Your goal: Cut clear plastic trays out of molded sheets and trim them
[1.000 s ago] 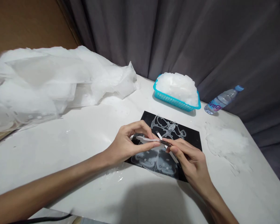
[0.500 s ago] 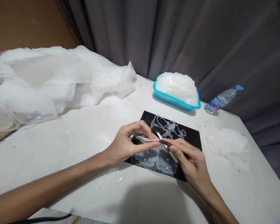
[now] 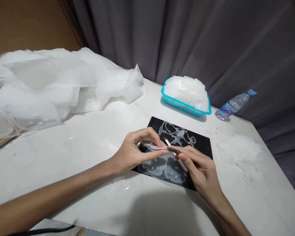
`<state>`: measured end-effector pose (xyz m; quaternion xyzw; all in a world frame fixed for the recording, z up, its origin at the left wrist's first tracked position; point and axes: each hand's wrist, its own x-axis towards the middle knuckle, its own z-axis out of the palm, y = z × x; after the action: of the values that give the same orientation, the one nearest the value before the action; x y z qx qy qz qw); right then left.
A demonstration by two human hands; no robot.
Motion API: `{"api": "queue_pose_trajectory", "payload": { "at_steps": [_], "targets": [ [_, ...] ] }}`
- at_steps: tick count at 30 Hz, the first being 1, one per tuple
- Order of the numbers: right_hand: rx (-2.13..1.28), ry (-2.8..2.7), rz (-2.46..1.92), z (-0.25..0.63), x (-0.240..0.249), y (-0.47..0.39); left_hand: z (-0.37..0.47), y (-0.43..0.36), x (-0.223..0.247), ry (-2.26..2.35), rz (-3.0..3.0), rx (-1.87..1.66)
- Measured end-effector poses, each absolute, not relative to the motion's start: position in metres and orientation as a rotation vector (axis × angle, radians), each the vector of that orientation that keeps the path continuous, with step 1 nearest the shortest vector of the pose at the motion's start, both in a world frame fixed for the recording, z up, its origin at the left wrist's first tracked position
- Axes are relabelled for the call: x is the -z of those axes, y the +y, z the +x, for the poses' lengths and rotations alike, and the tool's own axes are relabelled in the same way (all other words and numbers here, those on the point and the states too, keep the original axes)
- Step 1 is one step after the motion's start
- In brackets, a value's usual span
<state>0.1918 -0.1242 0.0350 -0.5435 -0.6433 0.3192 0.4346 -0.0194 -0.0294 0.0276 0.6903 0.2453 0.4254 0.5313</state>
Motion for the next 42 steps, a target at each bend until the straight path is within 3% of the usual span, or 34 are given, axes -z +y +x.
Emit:
{"api": "queue_pose_trajectory", "payload": {
  "at_steps": [42],
  "targets": [
    [-0.776,-1.618,-1.321,0.1963,-0.0353,-0.1245,-0.0192,-0.0303,-0.0262,0.571,1.619,-1.022]
  ]
}}
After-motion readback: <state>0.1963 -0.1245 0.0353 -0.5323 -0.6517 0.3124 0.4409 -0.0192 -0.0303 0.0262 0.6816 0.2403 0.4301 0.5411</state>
